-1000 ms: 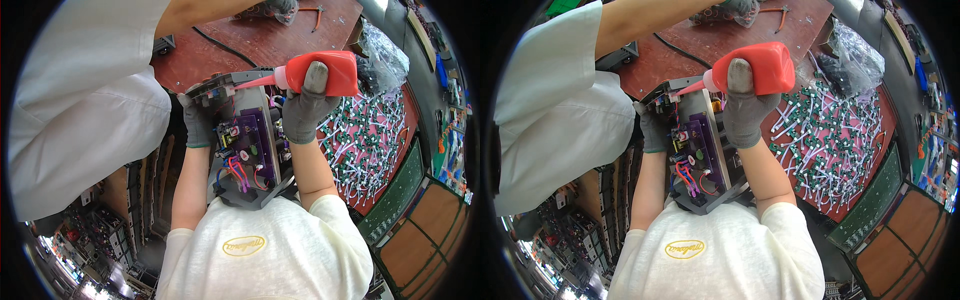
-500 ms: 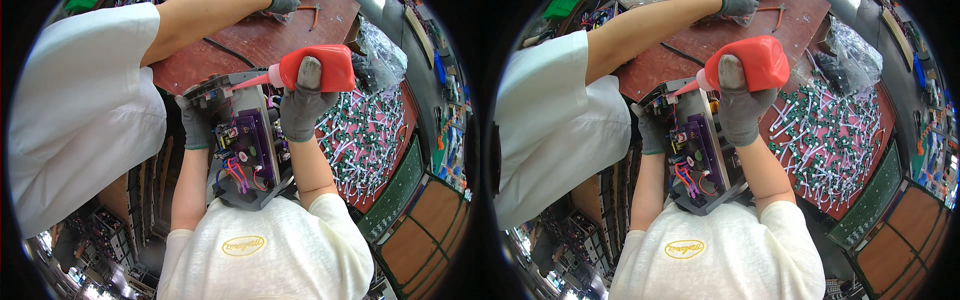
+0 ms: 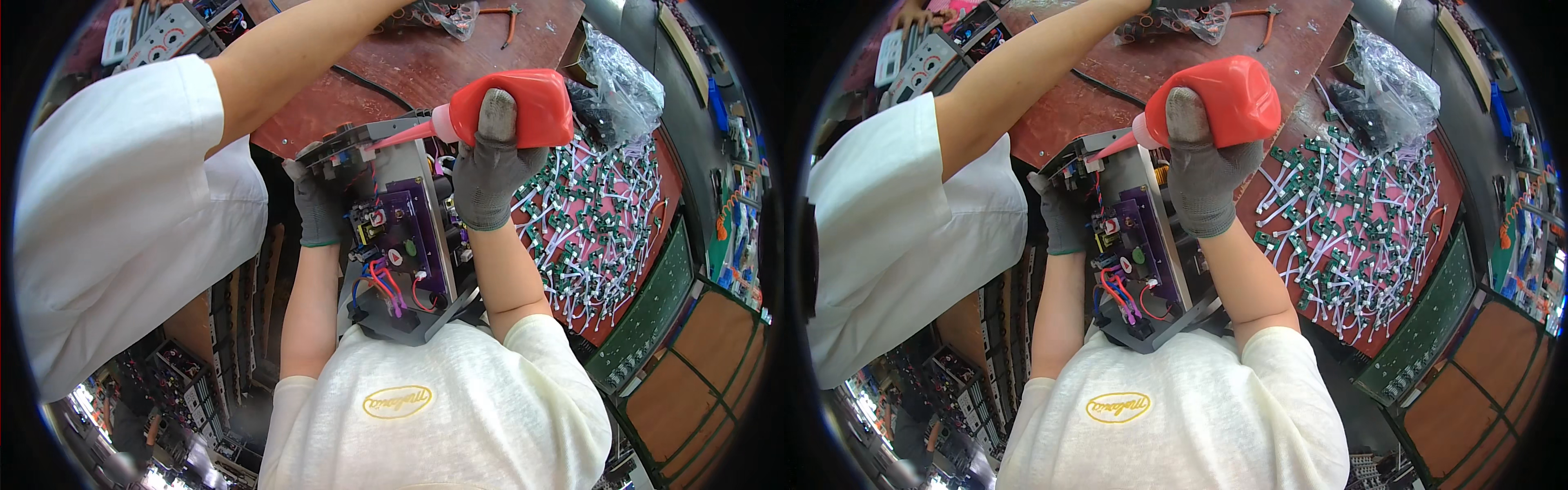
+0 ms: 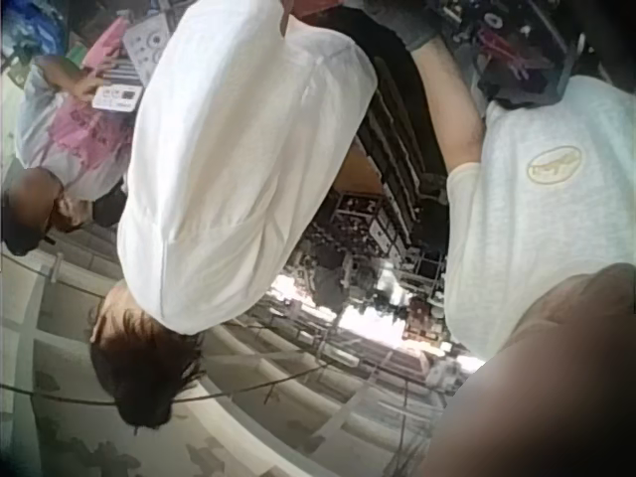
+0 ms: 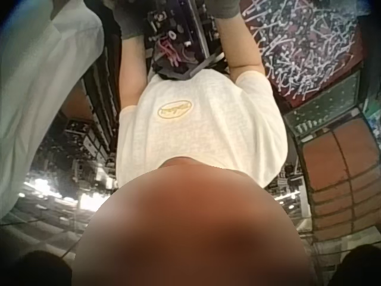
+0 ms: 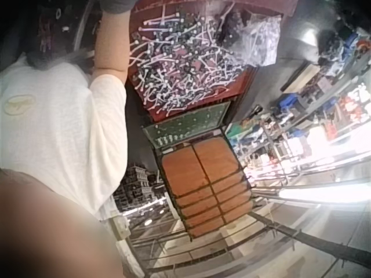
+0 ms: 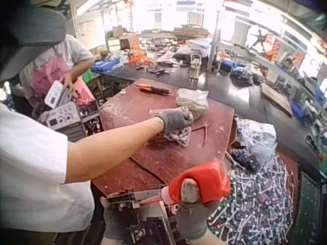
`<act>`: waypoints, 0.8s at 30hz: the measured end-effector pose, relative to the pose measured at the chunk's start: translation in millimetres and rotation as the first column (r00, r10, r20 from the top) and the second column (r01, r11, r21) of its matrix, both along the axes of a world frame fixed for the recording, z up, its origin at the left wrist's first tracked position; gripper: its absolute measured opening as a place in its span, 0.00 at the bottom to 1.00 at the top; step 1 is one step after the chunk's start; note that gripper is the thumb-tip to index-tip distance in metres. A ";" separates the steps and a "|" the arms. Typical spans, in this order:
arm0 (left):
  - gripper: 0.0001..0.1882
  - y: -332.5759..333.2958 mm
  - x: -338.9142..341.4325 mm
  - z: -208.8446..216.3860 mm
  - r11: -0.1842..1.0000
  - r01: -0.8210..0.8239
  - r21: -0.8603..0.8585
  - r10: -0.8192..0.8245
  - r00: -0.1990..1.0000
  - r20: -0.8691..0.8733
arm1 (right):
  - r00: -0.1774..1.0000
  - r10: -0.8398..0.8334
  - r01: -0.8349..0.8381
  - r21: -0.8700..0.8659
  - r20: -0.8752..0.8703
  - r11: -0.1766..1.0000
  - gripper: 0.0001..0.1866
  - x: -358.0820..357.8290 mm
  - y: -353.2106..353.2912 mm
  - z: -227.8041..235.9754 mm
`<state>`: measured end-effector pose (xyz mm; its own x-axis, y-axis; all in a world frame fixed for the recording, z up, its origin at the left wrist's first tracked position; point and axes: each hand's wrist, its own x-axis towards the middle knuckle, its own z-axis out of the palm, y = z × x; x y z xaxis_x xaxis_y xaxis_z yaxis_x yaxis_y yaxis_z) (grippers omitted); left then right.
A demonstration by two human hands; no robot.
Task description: Assembling electronic components and applying sealant to a power supply unit housing on a factory workbench.
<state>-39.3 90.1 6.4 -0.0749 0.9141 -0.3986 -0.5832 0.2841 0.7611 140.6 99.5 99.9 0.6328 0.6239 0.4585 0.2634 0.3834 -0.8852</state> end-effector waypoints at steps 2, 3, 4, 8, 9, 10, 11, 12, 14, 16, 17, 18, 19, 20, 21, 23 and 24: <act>0.39 0.4 0.5 0.3 1.000 -0.017 0.016 0.018 0.999 -0.033 | 1.000 0.009 -0.009 0.000 -0.021 1.000 0.10 0.2 -0.1 1.1; 0.39 0.9 0.2 -0.6 1.000 -0.025 -0.013 0.024 0.999 -0.030 | 0.998 0.023 -0.023 -0.002 -0.054 1.000 0.10 0.4 -0.7 1.7; 0.39 1.6 -0.7 -1.8 1.000 -0.009 0.000 0.009 1.000 -0.025 | 0.989 0.056 -0.056 0.009 -0.135 0.998 0.10 0.4 -0.7 2.0; 0.39 2.0 -4.8 -9.8 1.000 0.003 0.011 -0.003 0.999 -0.040 | 0.917 0.154 -0.144 0.057 -0.367 0.988 0.10 -0.4 -0.9 2.6; 0.39 1.8 -5.9 -12.1 1.000 0.003 -0.005 -0.004 0.999 -0.032 | 0.928 0.135 -0.130 0.038 -0.347 0.991 0.10 -1.0 -0.6 2.5; 0.39 2.0 -6.7 -14.6 1.000 0.005 -0.004 -0.006 1.000 -0.021 | 0.933 0.124 -0.122 0.029 -0.337 0.992 0.10 -1.0 -0.4 2.3; 0.39 2.0 -7.7 -16.8 1.000 0.016 0.022 -0.016 1.000 -0.018 | 0.938 0.114 -0.114 0.019 -0.327 0.993 0.10 -1.1 -0.2 2.1; 0.39 2.4 -8.9 -18.9 1.000 0.010 -0.002 -0.010 1.000 -0.011 | 0.899 0.161 -0.144 0.071 -0.407 0.987 0.11 -0.6 -0.1 1.9; 0.39 3.1 -10.8 -22.8 1.000 0.014 0.014 -0.014 1.000 0.003 | 0.852 0.207 -0.166 0.126 -0.482 0.978 0.11 0.6 0.2 1.4; 0.39 3.5 -11.9 -26.2 1.000 -0.009 0.011 0.009 1.000 -0.028 | 0.883 0.187 -0.151 0.116 -0.431 0.982 0.11 2.2 1.0 0.9; 0.39 3.3 -11.6 -27.7 0.999 -0.027 0.036 0.029 0.998 -0.062 | 0.883 0.182 -0.146 0.116 -0.432 0.982 0.11 2.8 1.4 0.6; 0.39 4.6 -12.6 -28.5 0.999 -0.023 0.032 0.025 0.997 -0.078 | 0.903 0.173 -0.134 0.125 -0.394 0.983 0.11 3.0 2.5 0.0; 0.39 4.6 -12.6 -29.1 1.000 -0.017 0.020 0.019 0.998 -0.064 | 0.920 0.163 -0.122 0.135 -0.356 0.983 0.10 2.9 3.4 -0.4; 0.39 4.3 -12.6 -29.3 1.000 -0.029 0.004 0.029 0.999 -0.022 | 0.921 0.158 -0.117 0.135 -0.356 0.984 0.10 2.6 3.1 -0.7; 0.39 4.1 -12.4 -29.0 0.999 -0.039 -0.013 0.039 0.999 0.018 | 0.918 0.166 -0.121 0.143 -0.360 0.982 0.10 2.2 3.0 -1.0; 0.40 3.6 -12.5 -27.1 1.000 -0.013 0.007 0.013 1.000 -0.011 | 0.916 0.169 -0.121 0.151 -0.363 0.981 0.09 1.9 2.7 -1.5; 0.40 3.3 -12.3 -25.7 0.999 0.017 0.050 -0.015 0.998 -0.054 | 0.914 0.169 -0.124 0.143 -0.368 0.982 0.10 1.9 2.4 -1.7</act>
<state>-51.6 93.4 -19.3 -0.0799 0.9340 -0.3481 -0.5371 0.2538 0.8044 142.6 101.8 98.2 0.6779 0.6807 0.2777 -0.1483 0.4966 -0.8552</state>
